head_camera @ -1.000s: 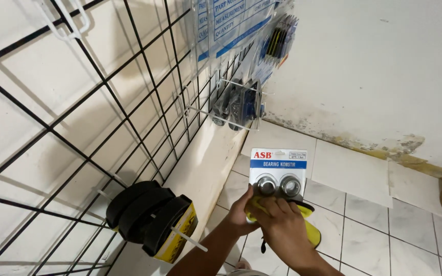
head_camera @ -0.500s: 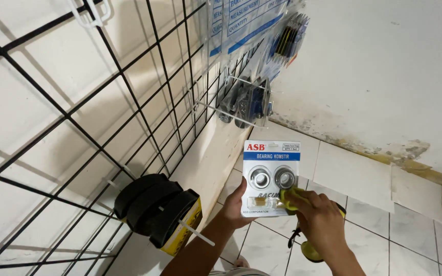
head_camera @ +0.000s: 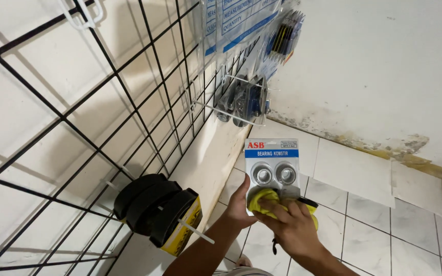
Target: The person wipes the front and back of a packaged bearing set with a yellow cloth, then hangs it on a wall grid. They then pick up another packaged part and wipe its front and back with the same cloth.
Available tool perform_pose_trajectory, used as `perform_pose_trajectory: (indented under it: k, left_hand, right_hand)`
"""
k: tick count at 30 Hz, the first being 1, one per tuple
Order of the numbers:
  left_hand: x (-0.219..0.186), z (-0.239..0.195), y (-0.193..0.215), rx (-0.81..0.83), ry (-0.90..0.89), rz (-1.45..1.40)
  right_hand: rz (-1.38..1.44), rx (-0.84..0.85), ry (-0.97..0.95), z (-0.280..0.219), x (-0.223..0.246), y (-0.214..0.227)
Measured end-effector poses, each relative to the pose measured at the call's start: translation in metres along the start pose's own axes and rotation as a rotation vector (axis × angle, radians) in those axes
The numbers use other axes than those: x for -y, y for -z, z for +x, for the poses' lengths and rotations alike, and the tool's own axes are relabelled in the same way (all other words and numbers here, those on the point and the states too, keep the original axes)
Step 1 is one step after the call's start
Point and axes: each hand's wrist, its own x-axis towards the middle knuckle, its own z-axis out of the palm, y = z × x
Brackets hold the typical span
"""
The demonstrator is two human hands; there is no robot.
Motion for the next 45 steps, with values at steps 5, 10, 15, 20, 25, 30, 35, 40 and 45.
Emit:
perform_pose_trajectory:
  k: [5, 10, 15, 20, 25, 30, 35, 40, 45]
  left_hand:
    - [-0.006, -0.006, -0.001, 0.055, 0.008, -0.072]
    - [0.005, -0.006, -0.002, -0.009, 0.041, -0.030]
    - [0.006, 0.000, -0.019, 0.067, -0.006, 0.021]
    - [-0.005, -0.006, -0.008, 0.034, -0.011, 0.020]
    - [0.001, -0.008, -0.007, -0.055, 0.012, -0.030]
    - [0.004, -0.007, -0.010, 0.050, -0.061, 0.083]
    - [0.010, -0.002, -0.008, 0.041, -0.104, 0.102]
    - [0.013, 0.001, -0.014, -0.006, -0.208, 0.099]
    - [0.011, 0.002, -0.012, 0.070, -0.257, 0.055]
  right_hand:
    - [-0.039, -0.047, 0.008, -0.004, -0.018, 0.010]
    - [0.038, -0.035, 0.035, 0.002, -0.002, 0.011]
    - [0.020, -0.027, 0.040, 0.002, -0.012, 0.016]
    - [-0.026, 0.010, -0.022, -0.007, -0.031, 0.028]
    - [0.014, 0.011, -0.100, -0.006, -0.034, 0.029]
    - [0.056, -0.072, -0.212, 0.002, -0.027, 0.031]
    - [0.051, -0.076, -0.268, 0.010, -0.023, 0.033]
    - [0.002, -0.096, -0.265, 0.008, -0.010, 0.024]
    - [0.016, -0.104, -0.297, -0.001, -0.006, 0.006]
